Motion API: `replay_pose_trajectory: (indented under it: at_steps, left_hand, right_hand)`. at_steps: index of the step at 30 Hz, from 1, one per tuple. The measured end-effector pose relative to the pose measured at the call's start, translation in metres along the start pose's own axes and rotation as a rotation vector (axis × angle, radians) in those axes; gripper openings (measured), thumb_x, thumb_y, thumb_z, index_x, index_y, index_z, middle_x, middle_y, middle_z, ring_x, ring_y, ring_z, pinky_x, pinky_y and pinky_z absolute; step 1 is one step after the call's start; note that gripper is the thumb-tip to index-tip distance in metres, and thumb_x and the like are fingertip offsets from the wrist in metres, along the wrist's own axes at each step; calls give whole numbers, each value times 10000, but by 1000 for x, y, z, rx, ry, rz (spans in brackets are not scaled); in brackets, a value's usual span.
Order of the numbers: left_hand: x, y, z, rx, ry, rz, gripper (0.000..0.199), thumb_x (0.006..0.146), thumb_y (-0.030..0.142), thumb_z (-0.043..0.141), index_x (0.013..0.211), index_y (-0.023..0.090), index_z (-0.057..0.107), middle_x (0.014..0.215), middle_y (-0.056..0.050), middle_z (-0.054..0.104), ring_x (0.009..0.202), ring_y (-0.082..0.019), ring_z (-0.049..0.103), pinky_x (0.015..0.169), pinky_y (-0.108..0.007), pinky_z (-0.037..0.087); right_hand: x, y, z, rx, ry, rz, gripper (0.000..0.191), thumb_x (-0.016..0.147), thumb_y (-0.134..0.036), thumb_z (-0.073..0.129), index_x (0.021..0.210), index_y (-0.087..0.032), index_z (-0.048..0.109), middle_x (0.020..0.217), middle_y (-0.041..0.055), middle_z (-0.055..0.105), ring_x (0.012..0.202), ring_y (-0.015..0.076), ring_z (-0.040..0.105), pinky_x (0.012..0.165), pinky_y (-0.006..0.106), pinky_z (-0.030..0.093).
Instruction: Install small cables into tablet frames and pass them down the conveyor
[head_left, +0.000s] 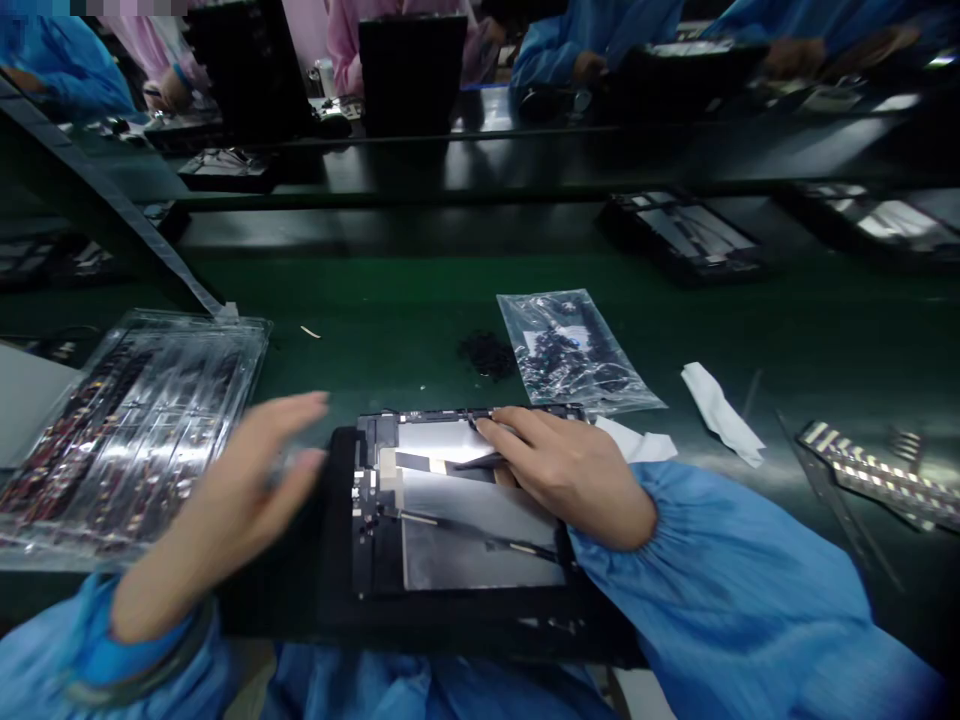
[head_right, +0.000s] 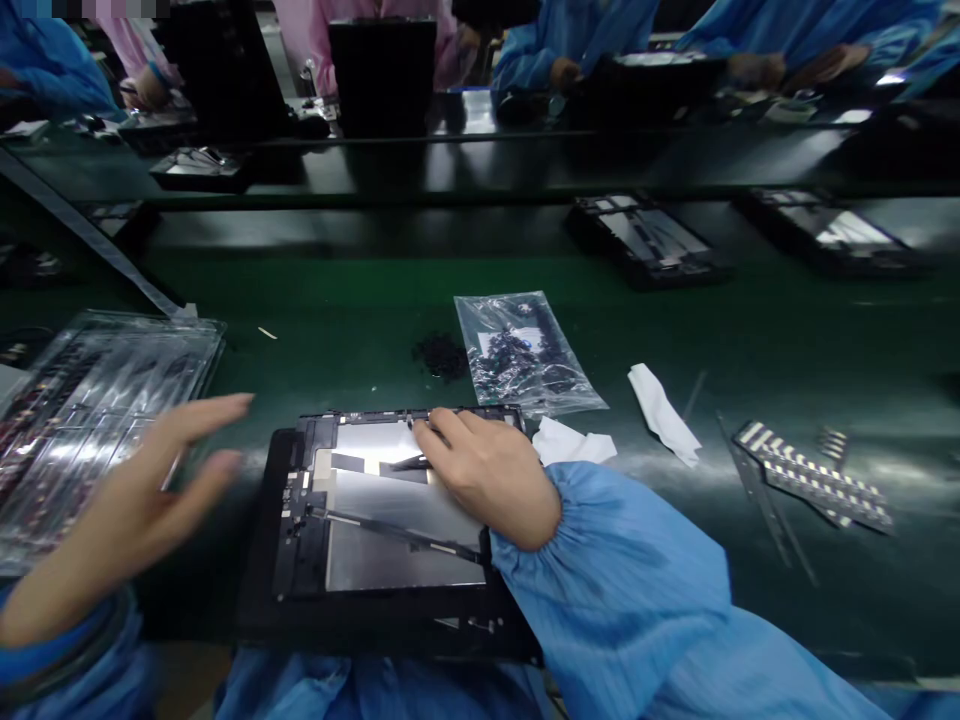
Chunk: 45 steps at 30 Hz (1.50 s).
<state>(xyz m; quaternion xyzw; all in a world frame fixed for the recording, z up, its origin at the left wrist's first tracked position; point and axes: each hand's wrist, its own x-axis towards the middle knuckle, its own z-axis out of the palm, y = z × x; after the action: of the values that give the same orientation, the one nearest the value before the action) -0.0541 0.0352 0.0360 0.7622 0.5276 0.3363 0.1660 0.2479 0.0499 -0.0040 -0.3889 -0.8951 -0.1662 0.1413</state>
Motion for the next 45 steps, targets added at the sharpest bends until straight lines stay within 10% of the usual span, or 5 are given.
replay_pose_trajectory:
  at_steps: [2,5,20,45]
  left_hand:
    - [26,9,31,33,-374,276,303,872,264,537,1169,230,587,1233,-71,610,1175,-228,545,991,-387,452]
    - [50,22,68,33,-523,429,295,885,219,505,1170,207,578,1298,-104,574,1228,-235,511,1033,-409,406]
    - [57,12,96,303,-529,698,497,795,-7,406,1264,127,503,1334,-117,535,1208,-234,498,978,-416,422]
    - [52,16,99,377,-491,695,404,869,106,491,1269,147,524,1332,-92,551,1218,-257,501,873,-386,478]
  right_hand:
    - [0,0,0,2,13,4,256,865,-85,434,991,-108,656,944,116,682,715,191,616,560,296,441]
    - [0,-1,0,10,28,16,247,876,-95,439,989,-110,658,938,110,685,728,192,619,569,294,442]
    - [-18,2,-16,27,-27,38,308,932,-71,342,1023,-98,635,877,89,678,677,188,609,518,302,412]
    - [-29,13,-6,-2,15,14,288,906,-39,406,1073,-87,635,989,119,676,744,212,590,582,309,442]
